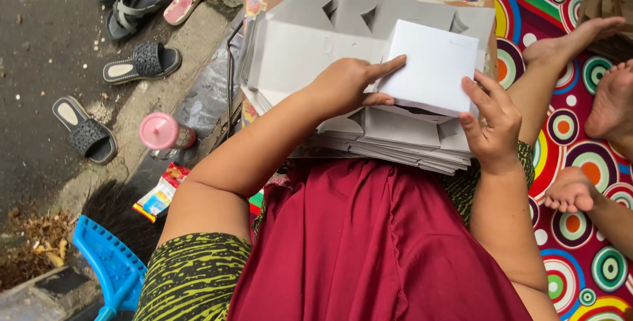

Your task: Folding cardboard templates into boxes and stacking them

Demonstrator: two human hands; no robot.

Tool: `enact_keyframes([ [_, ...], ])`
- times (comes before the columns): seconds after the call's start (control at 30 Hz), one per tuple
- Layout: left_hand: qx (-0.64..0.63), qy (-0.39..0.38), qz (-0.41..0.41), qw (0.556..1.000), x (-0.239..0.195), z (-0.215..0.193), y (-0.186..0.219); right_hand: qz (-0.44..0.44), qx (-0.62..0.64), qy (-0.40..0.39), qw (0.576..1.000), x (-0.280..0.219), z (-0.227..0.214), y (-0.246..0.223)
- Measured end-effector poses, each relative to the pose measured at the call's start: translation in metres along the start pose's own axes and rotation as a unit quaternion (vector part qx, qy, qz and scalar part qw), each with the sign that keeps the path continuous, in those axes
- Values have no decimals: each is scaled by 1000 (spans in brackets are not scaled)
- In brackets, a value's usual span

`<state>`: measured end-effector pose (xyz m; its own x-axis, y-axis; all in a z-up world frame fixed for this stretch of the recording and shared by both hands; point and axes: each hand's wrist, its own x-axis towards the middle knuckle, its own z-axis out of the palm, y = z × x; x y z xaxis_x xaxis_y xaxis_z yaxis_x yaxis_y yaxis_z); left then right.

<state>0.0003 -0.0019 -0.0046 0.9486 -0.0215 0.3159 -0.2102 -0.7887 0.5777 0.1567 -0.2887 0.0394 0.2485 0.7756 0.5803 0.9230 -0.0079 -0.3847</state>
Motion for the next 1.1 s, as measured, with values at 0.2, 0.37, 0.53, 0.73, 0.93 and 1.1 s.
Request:
enact_keyframes([
  [0.2,6,12,-22,1000,-6,-10,14,14,21,14,1000,-5,5,8],
  [0.37,7,-12,-34,999,-7,-14,16,12,-1,4,1000,-3,7,5],
  [0.53,54,-44,-36,997,-10,-28,29,70,47,-16,996,-4,6,1],
  [0.73,19,-74,-27,997,-23,-45,57,264,193,-102,939,21,2,14],
  [0.93,-1,-28,-11,1000,-56,-37,63,370,348,-121,853,26,24,42],
  [1.1,-9,53,-24,998,-63,-28,63,410,336,114,840,72,-2,108],
])
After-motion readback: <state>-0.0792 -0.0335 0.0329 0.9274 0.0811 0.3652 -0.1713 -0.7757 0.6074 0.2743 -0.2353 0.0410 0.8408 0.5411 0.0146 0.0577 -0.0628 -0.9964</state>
